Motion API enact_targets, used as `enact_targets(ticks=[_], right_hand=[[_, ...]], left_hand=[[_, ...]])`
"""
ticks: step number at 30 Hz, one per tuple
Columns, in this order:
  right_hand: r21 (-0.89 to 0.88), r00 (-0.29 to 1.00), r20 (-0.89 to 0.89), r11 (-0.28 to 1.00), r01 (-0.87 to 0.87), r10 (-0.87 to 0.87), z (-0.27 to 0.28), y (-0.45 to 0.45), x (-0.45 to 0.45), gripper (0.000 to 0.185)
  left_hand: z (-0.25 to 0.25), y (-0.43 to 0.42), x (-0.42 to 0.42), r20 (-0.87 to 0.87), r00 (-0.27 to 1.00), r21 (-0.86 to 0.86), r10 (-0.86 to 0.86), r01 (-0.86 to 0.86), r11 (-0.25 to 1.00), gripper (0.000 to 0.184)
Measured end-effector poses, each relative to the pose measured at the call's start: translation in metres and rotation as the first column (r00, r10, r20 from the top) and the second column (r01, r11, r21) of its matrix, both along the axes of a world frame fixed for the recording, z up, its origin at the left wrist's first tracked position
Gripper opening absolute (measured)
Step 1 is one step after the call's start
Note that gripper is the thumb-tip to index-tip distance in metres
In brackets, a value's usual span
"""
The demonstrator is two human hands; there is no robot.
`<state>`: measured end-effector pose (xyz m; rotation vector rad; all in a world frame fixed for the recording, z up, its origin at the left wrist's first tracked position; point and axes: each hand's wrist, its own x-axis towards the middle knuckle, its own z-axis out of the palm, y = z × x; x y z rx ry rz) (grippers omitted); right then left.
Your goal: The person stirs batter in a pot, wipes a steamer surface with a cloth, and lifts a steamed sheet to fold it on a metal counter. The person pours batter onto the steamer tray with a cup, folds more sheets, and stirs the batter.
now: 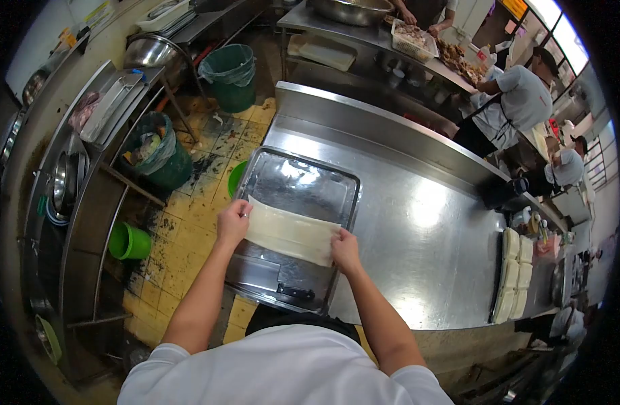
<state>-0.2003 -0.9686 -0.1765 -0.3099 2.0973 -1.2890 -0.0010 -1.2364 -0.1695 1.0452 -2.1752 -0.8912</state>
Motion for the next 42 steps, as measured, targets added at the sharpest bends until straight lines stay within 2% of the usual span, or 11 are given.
enact_targets(ticks=[2,5,8,11,14,18,21,25,31,40,42], right_hand=[[-0.020,0.999,-0.031,1.000,0.017,-0.017,-0.019,0.002,-0.002,0.041],[0.002,0.985,-0.155,0.997,0.073,-0.072,-0.025,0.010,-0.002,0.044],[-0.069,0.986,-0.128,0.993,0.095,-0.103,-0.024,0.024,0.000,0.044],[0.083,0.985,-0.169,0.996,-0.021,0.034,0.016,0.041,0.011,0.046],[0.132,0.933,-0.353,0.991,-0.020,0.066,0.020,0.056,0.031,0.047],[0.318,0.916,-0.278,0.928,-0.196,0.289,0.045,0.061,0.060,0.054],[0.611,0.789,-0.155,0.685,-0.396,0.594,0.036,0.065,0.069,0.058],[0.561,0.831,-0.236,0.769,-0.306,0.503,0.050,0.074,0.075,0.056],[0.280,0.886,-0.388,0.949,-0.147,0.252,0.091,0.148,0.084,0.045],[0.074,0.877,-0.447,0.970,0.231,-0.175,0.081,0.357,0.139,0.038],[0.116,0.887,-0.394,0.944,0.307,-0.240,0.087,0.409,0.155,0.037]], left_hand=[[-0.010,-0.004,0.004,0.072,0.996,0.058,-0.048,0.044,0.997,0.020],[-0.012,0.003,0.016,0.265,0.961,-0.012,-0.076,0.083,0.997,0.036],[-0.015,0.013,0.030,0.317,0.948,-0.022,-0.028,0.037,0.999,0.052],[0.002,0.016,0.043,0.444,0.896,0.092,-0.022,-0.021,0.996,0.060],[0.023,0.021,0.045,0.499,0.867,0.095,0.008,-0.064,0.993,0.057],[0.032,0.034,0.032,0.429,0.891,0.174,-0.146,0.077,0.982,0.052],[0.040,0.063,0.006,0.414,0.869,0.217,-0.269,0.192,0.957,0.048],[0.040,0.122,-0.014,0.358,0.833,0.230,-0.421,0.358,0.905,0.042],[0.062,0.232,-0.032,0.275,0.683,0.291,-0.677,0.612,0.735,0.037],[0.096,0.421,-0.055,0.231,0.379,0.245,-0.896,0.869,0.431,0.034],[0.095,0.469,-0.054,0.203,0.321,0.250,-0.925,0.896,0.366,0.034]])
